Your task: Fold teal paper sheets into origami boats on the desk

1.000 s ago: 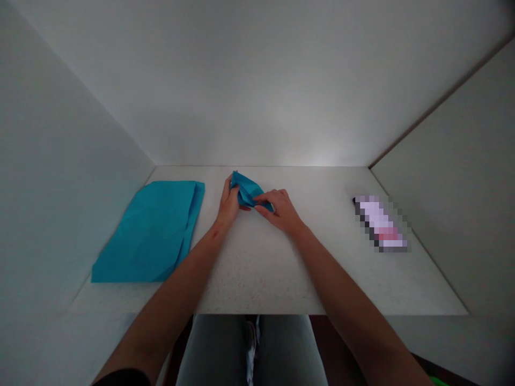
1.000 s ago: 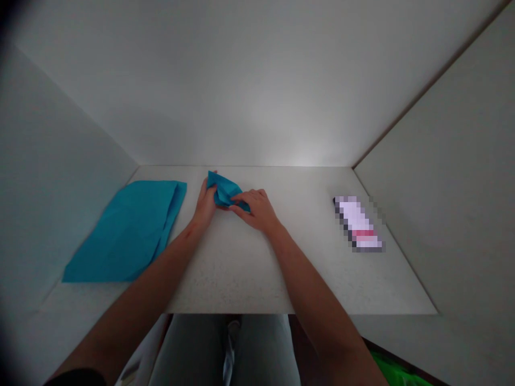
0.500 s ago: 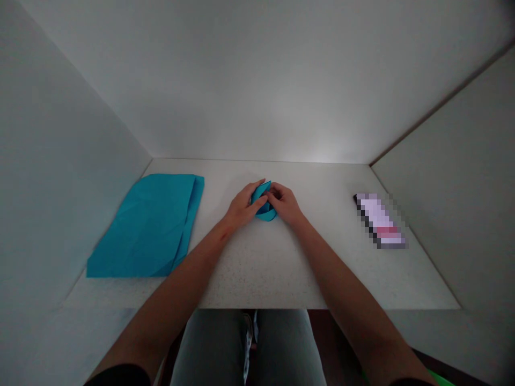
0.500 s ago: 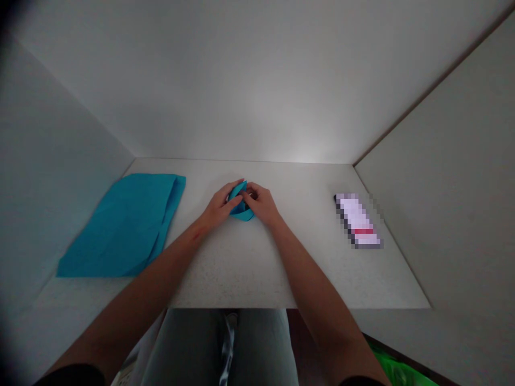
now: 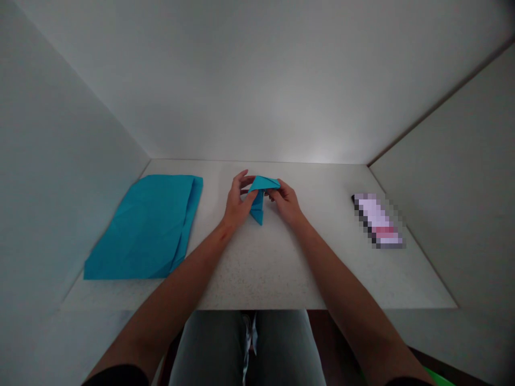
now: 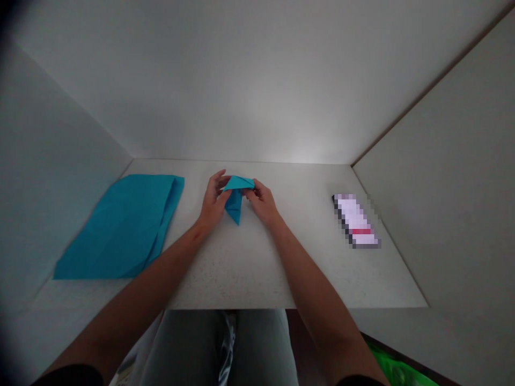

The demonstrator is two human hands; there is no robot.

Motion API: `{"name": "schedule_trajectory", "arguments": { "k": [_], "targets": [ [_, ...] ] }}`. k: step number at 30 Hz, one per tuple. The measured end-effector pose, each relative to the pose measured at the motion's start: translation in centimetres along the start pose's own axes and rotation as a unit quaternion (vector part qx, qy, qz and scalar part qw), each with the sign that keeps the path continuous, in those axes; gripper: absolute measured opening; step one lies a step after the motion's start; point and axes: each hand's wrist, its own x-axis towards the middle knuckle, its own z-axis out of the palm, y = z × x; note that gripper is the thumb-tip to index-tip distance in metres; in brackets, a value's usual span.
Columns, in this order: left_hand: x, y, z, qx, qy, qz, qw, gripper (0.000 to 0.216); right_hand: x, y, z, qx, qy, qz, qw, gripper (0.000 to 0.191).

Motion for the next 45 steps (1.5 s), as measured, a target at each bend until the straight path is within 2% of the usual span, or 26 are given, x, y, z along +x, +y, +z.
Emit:
{"name": "schedule_trajectory", "arguments": {
  "k": [2, 6, 8, 10, 14, 18, 23, 30, 33, 36, 41, 45],
  "targets": [
    [-0.2, 0.2, 0.1, -0.025, -0.016, -0.011, 1.0, 0.073, -0.1, -0.1, 0.2, 0.012, -0.004, -0.001, 1.0, 0.02],
    [-0.7, 0.1, 0.5, -0.073, -0.113, -0.052, 0.99, 0.086, 0.0, 0.0, 0.2, 0.064, 0.018, 0.015, 0.998, 0.019],
    [-0.9, 0.0, 0.5, -0.072, -0.139, -0.058, 0.986, 0.092, 0.1, 0.1, 0.1, 0.075, 0.037, 0.02, 0.996, 0.019],
    [-0.9, 0.0, 0.4, -0.039, -0.132, -0.042, 0.99, 0.091, 0.3, 0.3, 0.0, 0.068, 0.053, 0.017, 0.996, 0.019],
    [-0.6, 0.1, -0.1, 0.045, -0.067, 0.009, 0.997, 0.08, 0.4, 0.5, -0.2, 0.032, 0.053, 0.015, 0.998, 0.018],
    [0.2, -0.2, -0.9, 0.059, -0.015, -0.029, 0.998, 0.071, 0.3, 0.4, -0.4, 0.007, 0.044, 0.011, 0.999, 0.016],
    [0.8, -0.5, -1.4, 0.031, -0.049, -0.086, 0.995, 0.073, 0.5, 0.1, -0.9, 0.058, 0.05, 0.023, 0.997, 0.022],
    [0.2, -0.1, -1.1, 0.102, -0.091, -0.017, 0.99, 0.097, 1.3, 0.5, -1.4, 0.19, 0.128, 0.082, 0.97, 0.047],
    [0.3, -0.3, -0.9, 0.051, -0.107, -0.051, 0.992, 0.096, 1.6, 0.8, -1.8, 0.216, 0.155, 0.09, 0.96, 0.048],
    [0.7, -0.5, -0.5, -0.061, -0.131, -0.117, 0.983, 0.092, 1.7, 0.9, -2.0, 0.23, 0.16, 0.101, 0.954, 0.046],
    [1.3, -0.2, 0.1, -0.22, -0.14, -0.204, 0.944, 0.089, 1.5, 0.6, -1.6, 0.238, 0.094, 0.125, 0.959, 0.047],
    [1.5, 0.1, -0.2, -0.252, -0.166, -0.263, 0.916, 0.082, 1.2, 0.5, -1.4, 0.254, 0.072, 0.149, 0.953, 0.049]
  ]
}}
